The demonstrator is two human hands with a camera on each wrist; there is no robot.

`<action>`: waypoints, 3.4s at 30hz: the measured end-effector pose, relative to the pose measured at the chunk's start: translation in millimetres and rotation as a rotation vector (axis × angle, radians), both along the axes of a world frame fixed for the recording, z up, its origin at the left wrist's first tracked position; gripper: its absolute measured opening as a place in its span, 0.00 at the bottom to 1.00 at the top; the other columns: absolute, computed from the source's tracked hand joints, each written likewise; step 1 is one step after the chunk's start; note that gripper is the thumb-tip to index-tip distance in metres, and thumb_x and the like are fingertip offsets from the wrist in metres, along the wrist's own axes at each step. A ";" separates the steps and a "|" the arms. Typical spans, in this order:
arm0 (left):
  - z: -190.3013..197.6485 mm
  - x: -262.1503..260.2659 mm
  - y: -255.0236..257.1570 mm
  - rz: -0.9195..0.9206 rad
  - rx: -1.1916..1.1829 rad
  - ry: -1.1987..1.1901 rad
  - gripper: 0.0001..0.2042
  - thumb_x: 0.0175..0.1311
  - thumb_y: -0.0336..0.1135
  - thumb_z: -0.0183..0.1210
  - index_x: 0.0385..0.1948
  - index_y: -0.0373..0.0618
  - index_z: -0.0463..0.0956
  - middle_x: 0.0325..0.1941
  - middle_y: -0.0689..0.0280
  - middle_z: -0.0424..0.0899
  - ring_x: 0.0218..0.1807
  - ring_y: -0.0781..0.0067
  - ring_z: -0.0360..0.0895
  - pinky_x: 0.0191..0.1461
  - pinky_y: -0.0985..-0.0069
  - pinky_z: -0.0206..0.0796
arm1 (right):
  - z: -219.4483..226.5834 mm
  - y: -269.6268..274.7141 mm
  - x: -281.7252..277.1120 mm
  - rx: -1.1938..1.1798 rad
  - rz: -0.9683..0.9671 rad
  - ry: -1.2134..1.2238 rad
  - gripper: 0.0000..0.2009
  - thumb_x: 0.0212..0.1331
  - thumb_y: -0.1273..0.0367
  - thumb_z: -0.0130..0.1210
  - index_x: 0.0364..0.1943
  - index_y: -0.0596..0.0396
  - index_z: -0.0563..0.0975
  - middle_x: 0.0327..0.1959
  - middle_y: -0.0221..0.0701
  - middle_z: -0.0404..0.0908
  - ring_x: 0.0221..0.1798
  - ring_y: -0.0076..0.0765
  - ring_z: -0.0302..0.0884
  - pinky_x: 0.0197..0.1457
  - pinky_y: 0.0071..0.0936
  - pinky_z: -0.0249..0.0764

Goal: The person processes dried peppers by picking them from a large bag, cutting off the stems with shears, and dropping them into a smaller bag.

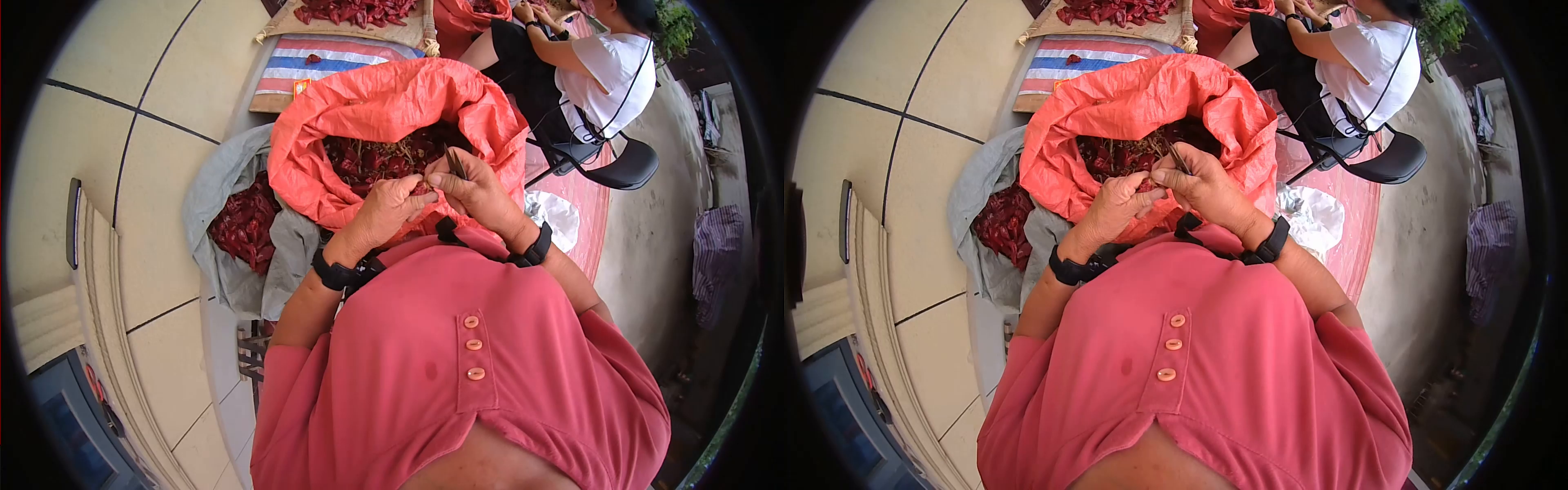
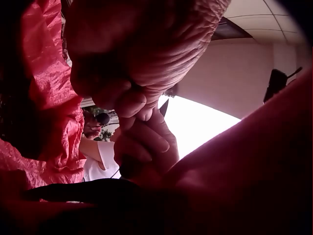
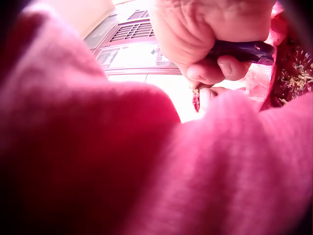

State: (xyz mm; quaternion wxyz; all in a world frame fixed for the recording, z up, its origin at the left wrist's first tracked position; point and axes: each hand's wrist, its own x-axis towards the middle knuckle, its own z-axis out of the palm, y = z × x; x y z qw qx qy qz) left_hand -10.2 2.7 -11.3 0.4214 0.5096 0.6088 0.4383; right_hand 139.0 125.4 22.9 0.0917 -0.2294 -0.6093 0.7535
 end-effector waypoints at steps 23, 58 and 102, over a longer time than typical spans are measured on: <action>-16.5 -39.7 -67.7 0.260 -0.139 0.381 0.17 0.68 0.45 0.52 0.42 0.38 0.74 0.31 0.52 0.78 0.35 0.55 0.77 0.40 0.68 0.67 | 1.3 41.2 39.9 0.088 -0.572 0.040 0.08 0.66 0.66 0.54 0.35 0.57 0.76 0.14 0.20 0.64 0.16 0.14 0.57 0.19 0.16 0.53; -162.2 -79.7 -3.4 -0.045 -0.453 0.878 0.16 0.47 0.33 0.68 0.36 0.34 0.77 0.49 0.50 0.76 0.54 0.51 0.74 0.54 0.60 0.68 | -191.6 35.1 217.4 0.381 -0.950 -0.505 0.03 0.59 0.75 0.52 0.35 0.58 0.76 0.31 0.28 0.77 0.20 0.20 0.69 0.20 0.19 0.68; -5.8 -8.4 -1.5 -0.031 -0.019 -0.159 0.16 0.72 0.43 0.49 0.43 0.36 0.73 0.30 0.63 0.76 0.33 0.75 0.71 0.41 0.74 0.66 | 6.9 -5.6 -25.2 -0.056 -0.168 0.085 0.07 0.63 0.67 0.58 0.33 0.55 0.76 0.24 0.23 0.75 0.20 0.14 0.63 0.23 0.15 0.60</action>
